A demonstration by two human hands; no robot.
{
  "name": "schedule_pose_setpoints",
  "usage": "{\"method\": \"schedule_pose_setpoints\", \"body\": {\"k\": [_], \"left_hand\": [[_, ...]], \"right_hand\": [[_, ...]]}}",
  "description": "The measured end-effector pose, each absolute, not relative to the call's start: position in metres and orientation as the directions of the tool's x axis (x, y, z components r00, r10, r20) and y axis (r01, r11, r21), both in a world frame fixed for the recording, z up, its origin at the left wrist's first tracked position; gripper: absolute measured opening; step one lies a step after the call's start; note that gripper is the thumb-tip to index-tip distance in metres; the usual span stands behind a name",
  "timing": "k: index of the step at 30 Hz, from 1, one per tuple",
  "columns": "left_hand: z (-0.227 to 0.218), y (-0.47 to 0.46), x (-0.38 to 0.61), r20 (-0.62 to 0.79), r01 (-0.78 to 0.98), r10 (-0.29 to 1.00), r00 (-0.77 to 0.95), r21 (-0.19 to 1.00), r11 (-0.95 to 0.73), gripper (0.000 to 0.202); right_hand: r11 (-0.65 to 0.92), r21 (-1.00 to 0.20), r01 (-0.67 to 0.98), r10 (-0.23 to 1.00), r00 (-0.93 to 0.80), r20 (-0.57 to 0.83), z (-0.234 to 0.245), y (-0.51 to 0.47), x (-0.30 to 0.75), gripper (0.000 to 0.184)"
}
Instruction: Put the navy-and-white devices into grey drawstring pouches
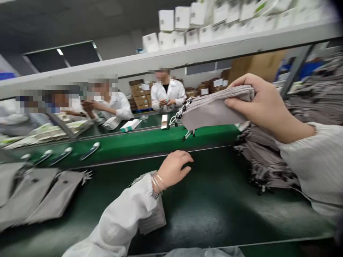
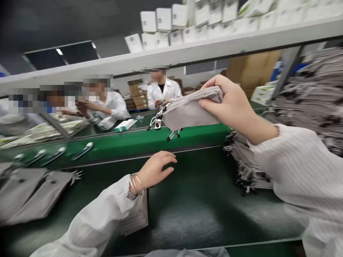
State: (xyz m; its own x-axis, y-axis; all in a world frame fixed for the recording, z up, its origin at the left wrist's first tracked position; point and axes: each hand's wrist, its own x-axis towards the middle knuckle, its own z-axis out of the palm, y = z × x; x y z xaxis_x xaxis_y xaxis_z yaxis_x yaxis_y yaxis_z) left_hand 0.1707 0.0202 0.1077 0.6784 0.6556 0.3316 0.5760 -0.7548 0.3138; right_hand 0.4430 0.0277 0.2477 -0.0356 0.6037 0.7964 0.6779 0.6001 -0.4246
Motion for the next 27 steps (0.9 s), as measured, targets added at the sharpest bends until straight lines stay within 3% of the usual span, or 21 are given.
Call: {"method": "schedule_pose_setpoints", "body": {"k": [2, 4, 9, 12, 16, 17, 19, 21, 22, 24, 27], "left_hand": [[0.088, 0.003, 0.122, 0.353, 0.711, 0.796, 0.492, 0.365, -0.601, 0.024], [0.066, -0.013, 0.087, 0.356, 0.789, 0.863, 0.358, 0.379, -0.483, 0.024], [0.020, -0.038, 0.041, 0.316, 0.895, 0.932, 0.176, 0.343, -0.285, 0.035], [0.008, -0.047, 0.030, 0.318, 0.870, 0.945, 0.078, 0.442, -0.221, 0.038], [0.014, -0.057, 0.031, 0.383, 0.668, 0.902, -0.197, 0.726, -0.162, 0.020], [0.020, -0.059, 0.033, 0.348, 0.529, 0.893, -0.286, 0.834, -0.156, 0.018], [0.034, -0.064, 0.037, 0.187, 0.100, 0.909, -0.372, 0.982, -0.161, 0.045], [0.046, -0.067, 0.037, 0.025, -0.288, 0.935, -0.354, 0.948, -0.135, 0.064], [0.051, -0.069, 0.033, -0.030, -0.381, 0.934, -0.356, 0.917, -0.116, 0.063], [0.056, -0.072, 0.013, -0.078, -0.375, 0.899, -0.431, 0.922, -0.099, 0.054], [0.054, -0.075, -0.052, 0.008, -0.082, 0.817, -0.576, 0.994, -0.068, 0.049]], "right_hand": [[0.676, -0.441, 0.590, 0.617, -0.125, 0.777, 0.233, 0.034, 0.409, 0.016], [0.769, -0.381, 0.513, 0.558, -0.247, 0.792, 0.216, 0.033, 0.375, 0.016], [0.902, -0.110, 0.416, 0.292, -0.404, 0.867, 0.169, 0.013, 0.304, 0.025], [0.926, -0.050, 0.373, 0.216, -0.418, 0.882, 0.151, 0.012, 0.277, 0.034], [0.934, -0.021, 0.357, 0.164, -0.376, 0.912, 0.136, 0.020, 0.244, 0.038], [0.938, 0.005, 0.347, 0.136, -0.379, 0.916, 0.130, 0.019, 0.233, 0.038], [0.959, 0.063, 0.275, 0.066, -0.439, 0.896, 0.115, 0.011, 0.211, 0.037], [0.989, 0.078, 0.128, 0.007, -0.558, 0.830, 0.098, -0.004, 0.191, 0.035], [0.998, 0.058, 0.034, -0.024, -0.623, 0.782, 0.091, -0.012, 0.183, 0.034], [0.989, -0.019, -0.143, -0.091, -0.719, 0.689, 0.081, -0.022, 0.174, 0.036], [0.963, -0.114, -0.245, -0.118, -0.760, 0.640, 0.075, -0.017, 0.178, 0.042]]}}
